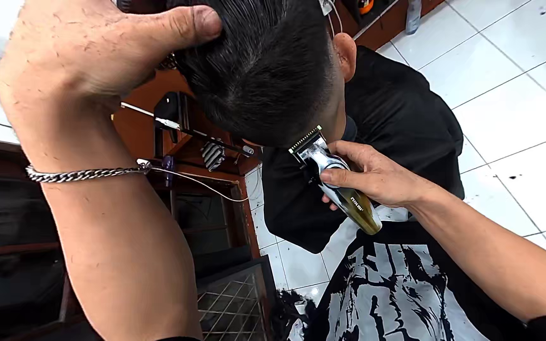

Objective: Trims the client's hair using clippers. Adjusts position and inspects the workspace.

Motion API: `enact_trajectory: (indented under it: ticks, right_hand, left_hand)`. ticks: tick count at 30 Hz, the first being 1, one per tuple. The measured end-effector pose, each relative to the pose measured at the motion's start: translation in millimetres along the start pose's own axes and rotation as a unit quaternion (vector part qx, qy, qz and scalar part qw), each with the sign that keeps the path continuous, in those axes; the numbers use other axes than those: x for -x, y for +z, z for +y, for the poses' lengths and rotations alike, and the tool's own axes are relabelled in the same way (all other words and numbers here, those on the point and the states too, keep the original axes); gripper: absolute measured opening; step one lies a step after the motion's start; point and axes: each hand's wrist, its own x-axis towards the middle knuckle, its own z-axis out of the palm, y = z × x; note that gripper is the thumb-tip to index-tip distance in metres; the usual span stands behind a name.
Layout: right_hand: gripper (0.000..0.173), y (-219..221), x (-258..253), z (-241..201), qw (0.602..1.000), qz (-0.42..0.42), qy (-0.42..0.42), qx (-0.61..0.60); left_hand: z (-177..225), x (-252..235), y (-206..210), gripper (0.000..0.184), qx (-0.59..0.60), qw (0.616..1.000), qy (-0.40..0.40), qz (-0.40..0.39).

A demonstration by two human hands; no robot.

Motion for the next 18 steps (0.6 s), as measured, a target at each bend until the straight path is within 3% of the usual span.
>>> enact_trajectory:
  ticks: [5, 12, 15, 18]
  right_hand:
    - [0.026, -5.1, -2.9, -1.0, 0.993, 0.023, -0.005, 0.111]
    - [0.025, -9.7, -5.9, -11.6, 0.988, 0.011, -0.048, 0.144]
    - [0.023, -16.6, -5.8, -8.8, 0.988, 0.008, -0.020, 0.155]
    - [0.023, -15.4, -7.2, -16.3, 0.987, 0.002, -0.054, 0.152]
  left_hand:
    - [-7.7, -4.9, -0.3, 0.057, 0.021, 1.000, -0.012, -0.001]
    - [-19.9, -14.5, -0.2, 0.058, 0.027, 1.000, 0.006, 0.001]
    - [-10.7, -10.4, 0.2, 0.051, 0.052, 0.998, 0.023, -0.010]
    - [-6.5, -8.5, 0.8, 0.055, 0.032, 0.999, 0.009, -0.002]
